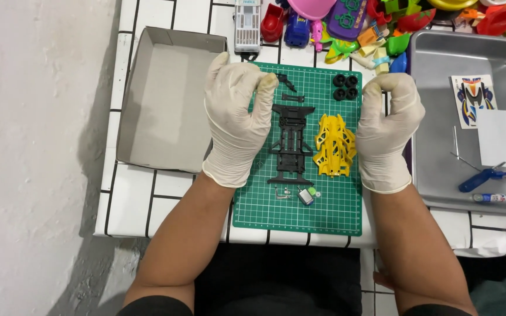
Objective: The person organizes various small plastic model parts, including a black chassis, yellow body panels, and red wheels, on a green cutting mat. They pick up and place down different components from a metal tray, arranging them systematically on the mat.
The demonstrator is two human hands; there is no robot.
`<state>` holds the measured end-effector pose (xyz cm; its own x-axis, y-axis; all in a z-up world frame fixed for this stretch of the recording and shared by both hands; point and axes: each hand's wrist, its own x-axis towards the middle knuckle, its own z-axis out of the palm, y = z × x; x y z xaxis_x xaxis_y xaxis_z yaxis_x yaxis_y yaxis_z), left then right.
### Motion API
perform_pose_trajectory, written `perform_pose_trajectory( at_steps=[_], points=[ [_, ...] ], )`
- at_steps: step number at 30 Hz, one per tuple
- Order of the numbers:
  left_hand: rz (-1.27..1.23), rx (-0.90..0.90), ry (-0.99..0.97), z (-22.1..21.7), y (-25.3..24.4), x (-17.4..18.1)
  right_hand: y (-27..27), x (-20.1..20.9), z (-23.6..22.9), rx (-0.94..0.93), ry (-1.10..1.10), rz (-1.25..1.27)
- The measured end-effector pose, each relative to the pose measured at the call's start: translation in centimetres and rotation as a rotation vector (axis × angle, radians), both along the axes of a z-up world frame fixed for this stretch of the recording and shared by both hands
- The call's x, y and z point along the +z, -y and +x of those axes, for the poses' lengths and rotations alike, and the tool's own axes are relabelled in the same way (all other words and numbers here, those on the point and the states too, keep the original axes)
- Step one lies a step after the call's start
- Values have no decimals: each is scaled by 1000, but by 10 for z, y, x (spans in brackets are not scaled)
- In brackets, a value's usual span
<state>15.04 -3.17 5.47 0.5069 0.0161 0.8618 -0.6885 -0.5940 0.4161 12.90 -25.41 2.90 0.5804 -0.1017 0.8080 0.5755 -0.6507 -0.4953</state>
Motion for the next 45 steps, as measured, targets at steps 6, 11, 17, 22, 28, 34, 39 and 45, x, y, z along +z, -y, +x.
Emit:
perform_pose_trajectory(
  at_steps=[6,11,17,22,28,34,39,45],
  points=[
    [-94,-40,44,21,1,-37,15,-18,10,84,3,88],
    [-107,-60,40,12,4,-27,5,-15,5,136,-115,123],
    [-217,-171,33,2,7,-11,-2,-13,-2,174,-158,118],
    [-187,-132,39,4,7,-20,6,-23,-1,164,-181,117],
    [-167,-104,15,9,10,-33,10,-28,0,195,-191,111],
    [-169,-128,-40,4,15,-29,6,-22,4,249,-214,120],
    [151,-6,-119,-3,8,-16,-12,22,-15,374,-124,-257],
    [92,-34,23,0,3,1,-27,41,-67,465,-348,-582]
  ],
)
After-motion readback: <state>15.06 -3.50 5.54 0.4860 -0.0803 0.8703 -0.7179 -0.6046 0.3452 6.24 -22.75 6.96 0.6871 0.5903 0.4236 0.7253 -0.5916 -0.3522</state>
